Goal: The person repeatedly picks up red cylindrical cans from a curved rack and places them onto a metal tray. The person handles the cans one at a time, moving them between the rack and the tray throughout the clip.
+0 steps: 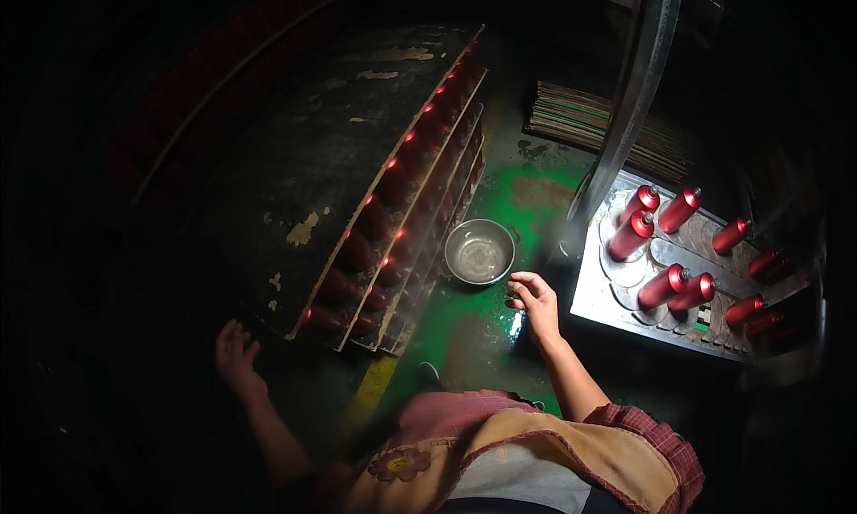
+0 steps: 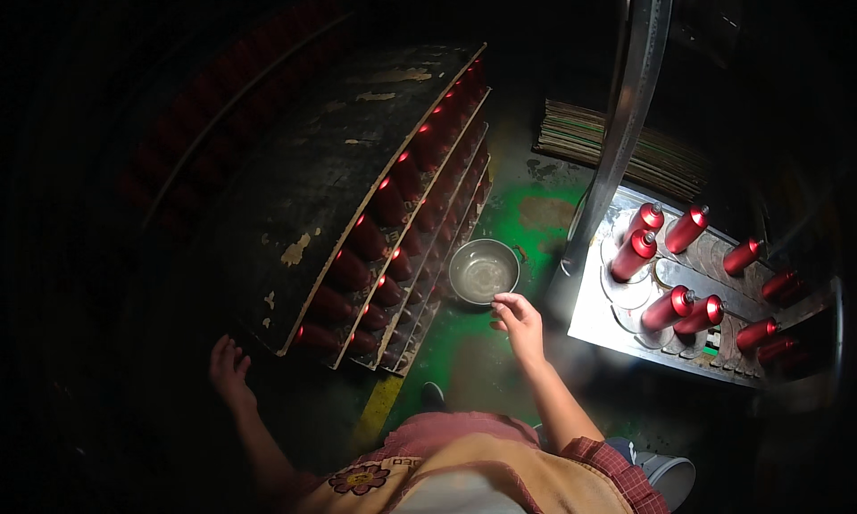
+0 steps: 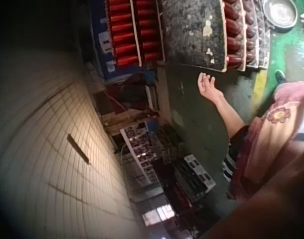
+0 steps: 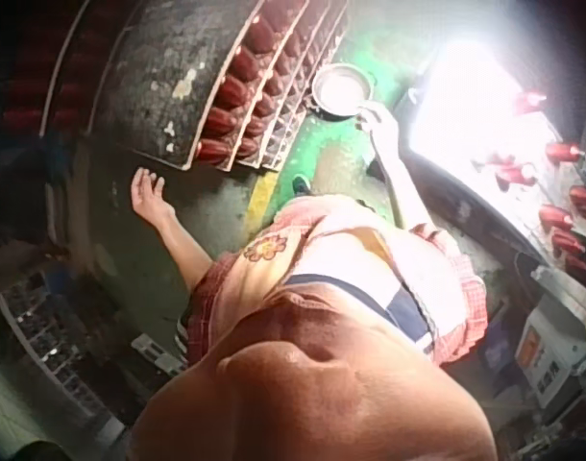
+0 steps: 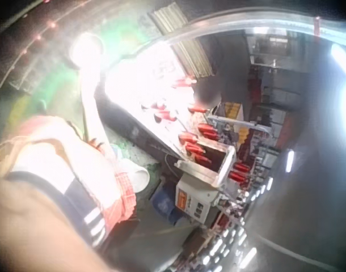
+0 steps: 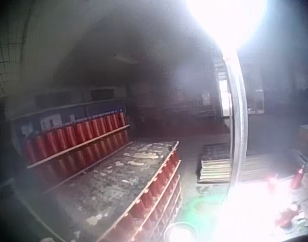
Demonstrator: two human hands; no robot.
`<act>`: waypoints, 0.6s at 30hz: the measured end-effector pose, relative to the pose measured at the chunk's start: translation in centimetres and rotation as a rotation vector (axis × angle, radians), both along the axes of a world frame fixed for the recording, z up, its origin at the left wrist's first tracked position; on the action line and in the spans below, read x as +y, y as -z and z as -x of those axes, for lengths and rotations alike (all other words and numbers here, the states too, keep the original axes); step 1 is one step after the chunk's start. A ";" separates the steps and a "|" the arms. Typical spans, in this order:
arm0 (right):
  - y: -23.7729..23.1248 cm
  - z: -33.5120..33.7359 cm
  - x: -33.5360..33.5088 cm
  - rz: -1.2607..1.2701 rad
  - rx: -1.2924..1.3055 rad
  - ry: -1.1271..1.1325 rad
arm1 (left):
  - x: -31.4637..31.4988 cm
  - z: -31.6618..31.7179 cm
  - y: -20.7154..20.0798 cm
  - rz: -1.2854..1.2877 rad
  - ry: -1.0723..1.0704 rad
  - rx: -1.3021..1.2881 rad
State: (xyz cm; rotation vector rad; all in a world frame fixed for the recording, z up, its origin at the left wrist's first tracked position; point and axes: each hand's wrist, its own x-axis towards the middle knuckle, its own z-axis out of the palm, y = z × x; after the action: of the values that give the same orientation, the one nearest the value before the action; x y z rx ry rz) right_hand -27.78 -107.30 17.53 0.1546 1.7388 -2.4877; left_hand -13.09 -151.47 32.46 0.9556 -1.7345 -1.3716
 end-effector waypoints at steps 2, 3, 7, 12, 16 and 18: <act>-0.3 2.9 -5.8 -0.013 -0.034 0.016 | -8.3 0.9 2.0 -0.021 -0.035 -0.025; -0.7 4.6 -8.4 -0.013 0.011 0.011 | -11.9 1.3 3.1 0.015 0.000 -0.012; -3.7 12.5 -15.5 0.008 0.151 0.028 | -21.6 3.9 7.3 -0.171 -0.048 0.049; -5.8 23.3 -20.6 -0.111 0.164 0.111 | -25.9 6.6 9.6 -0.252 -0.069 -0.034; -4.7 35.3 -23.7 -0.035 0.312 0.154 | -28.3 8.4 10.3 -0.302 -0.094 -0.021; -4.2 41.4 -23.9 -0.058 0.267 0.245 | -29.6 9.8 10.8 -0.336 -0.112 -0.049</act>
State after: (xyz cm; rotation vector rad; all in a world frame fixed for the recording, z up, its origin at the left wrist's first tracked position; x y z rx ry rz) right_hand -69.22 -131.20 21.77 0.0428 2.0056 -2.7388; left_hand -22.85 -181.08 21.64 1.2580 -1.4856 -1.6066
